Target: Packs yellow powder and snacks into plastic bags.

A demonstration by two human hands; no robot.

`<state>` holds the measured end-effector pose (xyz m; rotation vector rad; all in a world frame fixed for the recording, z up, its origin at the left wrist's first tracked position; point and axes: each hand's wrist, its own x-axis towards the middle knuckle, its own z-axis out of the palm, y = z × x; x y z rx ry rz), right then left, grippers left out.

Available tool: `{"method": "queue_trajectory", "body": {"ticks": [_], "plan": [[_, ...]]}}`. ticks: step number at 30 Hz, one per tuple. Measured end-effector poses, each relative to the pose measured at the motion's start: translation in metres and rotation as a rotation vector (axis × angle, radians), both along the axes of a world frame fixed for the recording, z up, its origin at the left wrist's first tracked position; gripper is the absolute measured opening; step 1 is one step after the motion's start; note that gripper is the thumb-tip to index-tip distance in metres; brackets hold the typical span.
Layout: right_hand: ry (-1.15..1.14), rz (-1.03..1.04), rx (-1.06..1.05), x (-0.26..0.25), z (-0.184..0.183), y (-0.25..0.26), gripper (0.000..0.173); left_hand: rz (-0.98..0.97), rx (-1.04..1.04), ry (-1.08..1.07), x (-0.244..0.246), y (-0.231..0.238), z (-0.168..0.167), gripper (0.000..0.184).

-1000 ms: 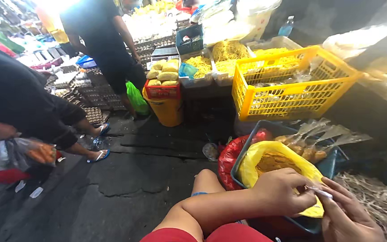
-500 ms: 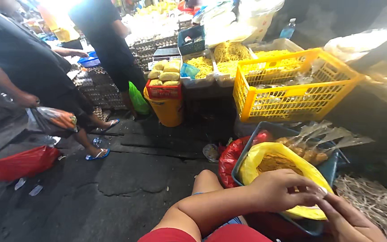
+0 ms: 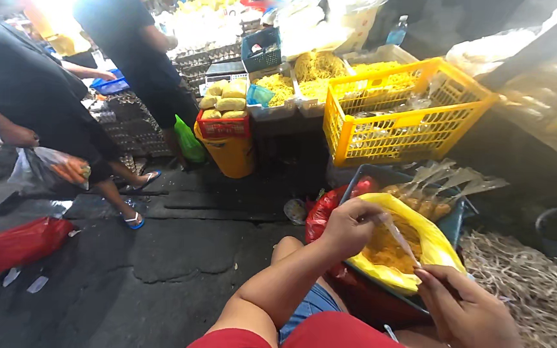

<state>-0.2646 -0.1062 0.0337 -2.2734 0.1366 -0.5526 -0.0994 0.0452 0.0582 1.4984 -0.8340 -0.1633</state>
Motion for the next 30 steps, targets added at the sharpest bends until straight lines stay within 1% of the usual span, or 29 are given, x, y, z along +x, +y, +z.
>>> {"method": "queue_trajectory", "body": {"ticks": [1,3,4,5,6,7,9,10,11,13,14,16,17,18,19,21,22,24,26,28,30], "plan": [[-0.005,-0.024,0.07,0.0,-0.001,-0.001,0.028,-0.072,0.054,0.038,-0.005,-0.001,0.001,0.033],[-0.081,-0.036,0.254,0.002,-0.003,-0.001,0.025,-0.285,0.148,0.113,-0.018,-0.005,-0.002,0.08],[-0.147,-0.025,0.339,0.004,-0.003,0.0,0.019,-0.375,0.189,0.125,-0.026,-0.008,-0.007,0.094],[-0.212,-0.011,0.408,0.005,-0.002,0.002,0.011,-0.447,0.231,0.113,-0.033,-0.01,-0.013,0.097],[-0.256,-0.002,0.447,0.007,0.0,0.003,0.011,-0.501,0.28,0.09,-0.037,-0.012,-0.018,0.091],[-0.279,-0.001,0.458,0.007,0.003,0.002,0.015,-0.532,0.325,0.072,-0.039,-0.013,-0.022,0.078],[-0.268,0.006,0.465,0.004,0.011,-0.002,0.022,-0.535,0.355,0.041,-0.041,-0.014,-0.026,0.048],[-0.251,0.024,0.462,0.001,0.015,-0.007,0.022,-0.536,0.363,0.031,-0.041,-0.014,-0.027,0.04],[-0.246,0.047,0.456,-0.002,0.019,-0.012,0.021,-0.545,0.373,0.028,-0.04,-0.014,-0.028,0.036],[-0.266,0.091,0.439,-0.007,0.025,-0.027,0.018,-0.569,0.38,0.038,-0.038,-0.015,-0.029,0.036],[-0.264,0.115,0.423,-0.011,0.03,-0.033,0.02,-0.579,0.377,0.044,-0.037,-0.015,-0.03,0.038],[-0.231,0.164,0.347,-0.017,0.047,-0.045,0.021,-0.573,0.362,0.027,-0.037,-0.016,-0.029,0.052],[-0.227,0.176,0.292,-0.016,0.056,-0.05,0.02,-0.533,0.339,-0.004,-0.035,-0.013,-0.028,0.06],[-0.236,0.163,0.206,-0.016,0.064,-0.057,0.018,-0.466,0.302,-0.042,-0.033,-0.01,-0.027,0.063],[-0.254,0.1,0.103,-0.017,0.07,-0.065,0.018,-0.407,0.279,-0.052,-0.032,-0.006,-0.026,0.06],[-0.278,-0.101,-0.082,-0.019,0.084,-0.081,0.023,-0.311,0.278,-0.02,-0.025,0.002,-0.028,0.044],[-0.272,-0.184,-0.133,-0.017,0.094,-0.088,0.025,-0.249,0.256,-0.022,-0.019,0.006,-0.034,0.037],[-0.26,-0.302,-0.154,-0.008,0.107,-0.104,0.023,-0.124,0.214,-0.028,-0.003,0.017,-0.049,0.032],[-0.226,-0.366,-0.129,0.004,0.112,-0.126,0.023,-0.016,0.192,0.043,0.008,0.029,-0.059,0.034],[-0.146,-0.387,-0.073,0.017,0.109,-0.147,0.025,0.07,0.186,0.143,0.012,0.041,-0.064,0.035],[-0.08,-0.403,-0.005,0.033,0.098,-0.164,0.025,0.133,0.195,0.194,0.014,0.049,-0.067,0.034]]}}
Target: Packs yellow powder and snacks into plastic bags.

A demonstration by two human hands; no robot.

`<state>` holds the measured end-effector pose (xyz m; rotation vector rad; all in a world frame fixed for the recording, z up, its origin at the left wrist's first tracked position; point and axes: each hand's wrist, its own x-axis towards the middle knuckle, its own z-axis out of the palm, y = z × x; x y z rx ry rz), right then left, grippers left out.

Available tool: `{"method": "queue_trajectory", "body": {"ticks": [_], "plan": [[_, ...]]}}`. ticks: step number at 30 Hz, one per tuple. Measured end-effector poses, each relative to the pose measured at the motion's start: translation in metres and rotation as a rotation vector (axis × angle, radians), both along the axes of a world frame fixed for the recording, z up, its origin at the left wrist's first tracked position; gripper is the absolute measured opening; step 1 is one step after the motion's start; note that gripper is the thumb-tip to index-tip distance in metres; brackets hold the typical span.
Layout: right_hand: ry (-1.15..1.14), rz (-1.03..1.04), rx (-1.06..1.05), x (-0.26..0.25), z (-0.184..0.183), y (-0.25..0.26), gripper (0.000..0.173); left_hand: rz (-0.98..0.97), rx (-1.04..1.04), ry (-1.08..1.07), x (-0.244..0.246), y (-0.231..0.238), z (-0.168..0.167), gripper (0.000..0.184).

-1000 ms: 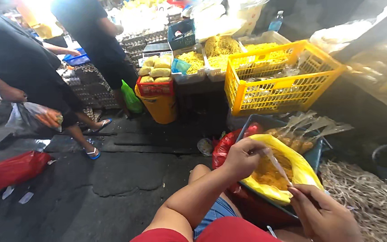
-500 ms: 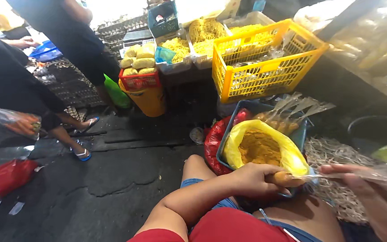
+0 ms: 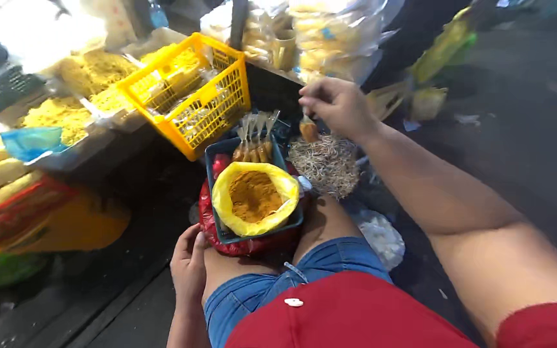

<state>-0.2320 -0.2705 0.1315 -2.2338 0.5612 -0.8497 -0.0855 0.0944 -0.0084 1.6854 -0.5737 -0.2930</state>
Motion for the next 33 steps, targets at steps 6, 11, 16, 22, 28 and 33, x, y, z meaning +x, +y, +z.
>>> {"method": "queue_trajectory", "body": {"ticks": [6,11,16,22,28,33], "plan": [[0.072,-0.059,0.295,0.051,-0.052,-0.029,0.025,0.038,0.012,-0.024,0.001,0.009,0.005,0.034],[0.199,-0.073,0.5,0.097,-0.096,-0.031,0.026,0.038,0.062,-0.057,0.004,0.015,0.007,0.035],[0.265,-0.165,0.67,0.123,-0.147,-0.043,0.042,-0.006,0.088,-0.098,0.007,0.014,0.004,0.037],[0.286,-0.164,0.525,0.075,-0.144,-0.039,0.056,0.025,0.097,-0.114,0.016,0.017,-0.001,0.041],[0.378,-0.097,0.412,-0.006,-0.18,-0.006,0.04,0.083,0.243,-0.238,0.029,0.002,0.002,0.031],[0.28,-0.225,0.586,-0.054,-0.209,0.029,0.044,0.041,0.575,-0.09,0.07,-0.036,-0.018,0.026]]}}
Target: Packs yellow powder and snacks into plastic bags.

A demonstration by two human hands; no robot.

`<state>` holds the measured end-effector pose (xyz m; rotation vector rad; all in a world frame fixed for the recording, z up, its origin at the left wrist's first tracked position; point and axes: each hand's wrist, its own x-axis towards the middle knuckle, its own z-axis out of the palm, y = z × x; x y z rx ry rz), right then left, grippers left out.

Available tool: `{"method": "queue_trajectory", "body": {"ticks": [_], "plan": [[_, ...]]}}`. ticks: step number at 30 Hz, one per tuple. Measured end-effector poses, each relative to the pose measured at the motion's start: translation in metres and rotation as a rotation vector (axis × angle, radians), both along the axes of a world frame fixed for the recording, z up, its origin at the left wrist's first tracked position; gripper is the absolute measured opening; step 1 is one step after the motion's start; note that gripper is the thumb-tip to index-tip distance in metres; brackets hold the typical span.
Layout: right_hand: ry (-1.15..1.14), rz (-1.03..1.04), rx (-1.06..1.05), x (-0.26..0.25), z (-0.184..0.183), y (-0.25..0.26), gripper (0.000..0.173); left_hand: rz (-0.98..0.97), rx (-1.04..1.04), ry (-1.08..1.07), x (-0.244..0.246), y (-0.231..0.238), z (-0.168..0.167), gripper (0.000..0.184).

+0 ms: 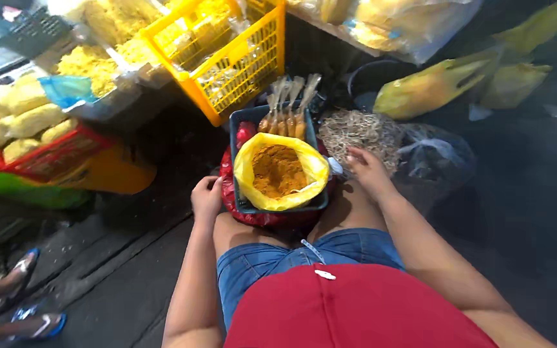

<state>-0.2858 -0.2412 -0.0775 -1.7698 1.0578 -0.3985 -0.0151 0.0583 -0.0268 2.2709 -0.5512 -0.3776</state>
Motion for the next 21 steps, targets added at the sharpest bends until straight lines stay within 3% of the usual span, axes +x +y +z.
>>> {"method": "queue_trajectory", "body": {"ticks": [3,7,10,12,18,21], "plan": [[0.009,-0.007,0.014,-0.018,-0.006,0.004,0.047,-0.021,0.133,0.107,0.014,-0.024,-0.025,0.026],[-0.01,-0.047,-0.085,-0.035,0.012,0.005,0.047,-0.12,0.352,0.193,0.0,-0.04,-0.03,0.031],[-0.012,-0.017,-0.152,-0.042,0.02,0.012,0.046,-0.12,0.505,0.066,-0.026,-0.047,-0.03,0.048],[0.024,0.024,-0.166,-0.043,0.02,0.018,0.045,-0.109,0.565,-0.059,-0.039,-0.051,-0.043,0.049],[-0.004,0.114,-0.258,-0.033,0.016,0.027,0.045,-0.013,0.348,-0.242,-0.048,-0.037,-0.067,0.048],[0.046,0.177,-0.368,-0.034,0.017,0.03,0.044,-0.018,0.343,-0.204,-0.046,-0.028,-0.058,0.034]]}}
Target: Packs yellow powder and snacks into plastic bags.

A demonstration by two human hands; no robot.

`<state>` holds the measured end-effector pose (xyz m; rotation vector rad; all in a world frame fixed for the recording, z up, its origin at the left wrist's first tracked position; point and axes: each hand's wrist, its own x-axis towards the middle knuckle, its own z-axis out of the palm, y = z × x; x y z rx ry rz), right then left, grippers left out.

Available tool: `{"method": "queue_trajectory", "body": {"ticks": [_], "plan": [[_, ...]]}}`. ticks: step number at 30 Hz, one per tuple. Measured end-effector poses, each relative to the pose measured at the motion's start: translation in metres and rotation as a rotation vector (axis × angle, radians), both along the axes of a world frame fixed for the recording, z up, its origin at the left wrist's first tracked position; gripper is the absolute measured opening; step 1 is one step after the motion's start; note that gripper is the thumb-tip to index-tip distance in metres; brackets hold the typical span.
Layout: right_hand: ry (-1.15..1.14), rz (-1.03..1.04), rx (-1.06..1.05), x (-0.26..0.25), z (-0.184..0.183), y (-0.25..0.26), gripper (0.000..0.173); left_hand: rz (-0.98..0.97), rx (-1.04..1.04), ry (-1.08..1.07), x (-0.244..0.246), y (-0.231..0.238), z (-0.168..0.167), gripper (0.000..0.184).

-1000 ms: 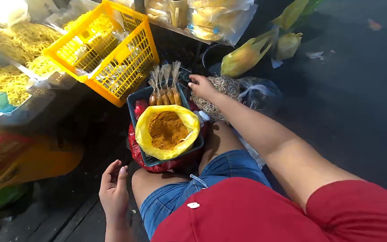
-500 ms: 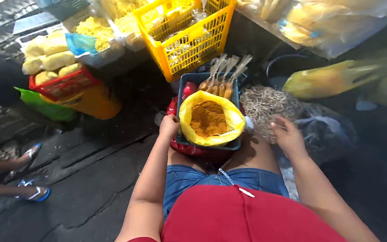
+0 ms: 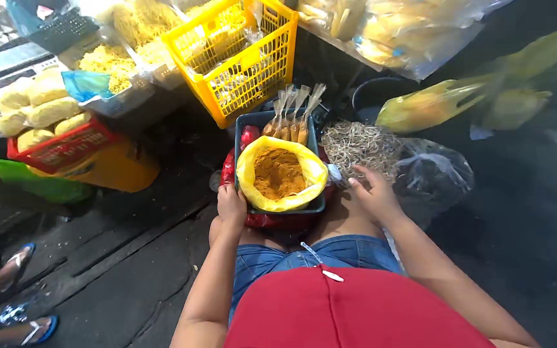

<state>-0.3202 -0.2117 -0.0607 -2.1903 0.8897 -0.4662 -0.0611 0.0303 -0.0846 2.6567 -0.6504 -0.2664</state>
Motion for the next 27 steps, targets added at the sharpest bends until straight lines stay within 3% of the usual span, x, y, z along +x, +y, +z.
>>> {"method": "queue_trajectory", "body": {"ticks": [9,13,16,19,22,27], "plan": [[-0.053,0.076,-0.047,0.009,0.001,0.014,0.043,0.024,-0.165,0.099,0.009,0.014,0.017,0.028],[-0.071,0.126,-0.027,0.014,0.004,0.022,0.042,-0.12,0.078,0.062,0.005,0.003,0.009,0.048],[-0.088,0.148,-0.049,0.017,0.007,0.027,0.041,-0.147,0.244,0.045,0.004,-0.009,-0.001,0.048],[-0.104,0.154,-0.065,0.018,0.01,0.028,0.041,-0.154,0.263,0.008,0.002,-0.015,0.001,0.036],[-0.099,0.146,-0.075,0.011,0.009,0.026,0.041,-0.103,0.112,0.052,0.0,-0.009,0.005,0.028],[-0.096,0.136,-0.076,0.005,0.01,0.026,0.043,-0.007,-0.465,0.214,0.01,0.022,0.01,0.022]]}}
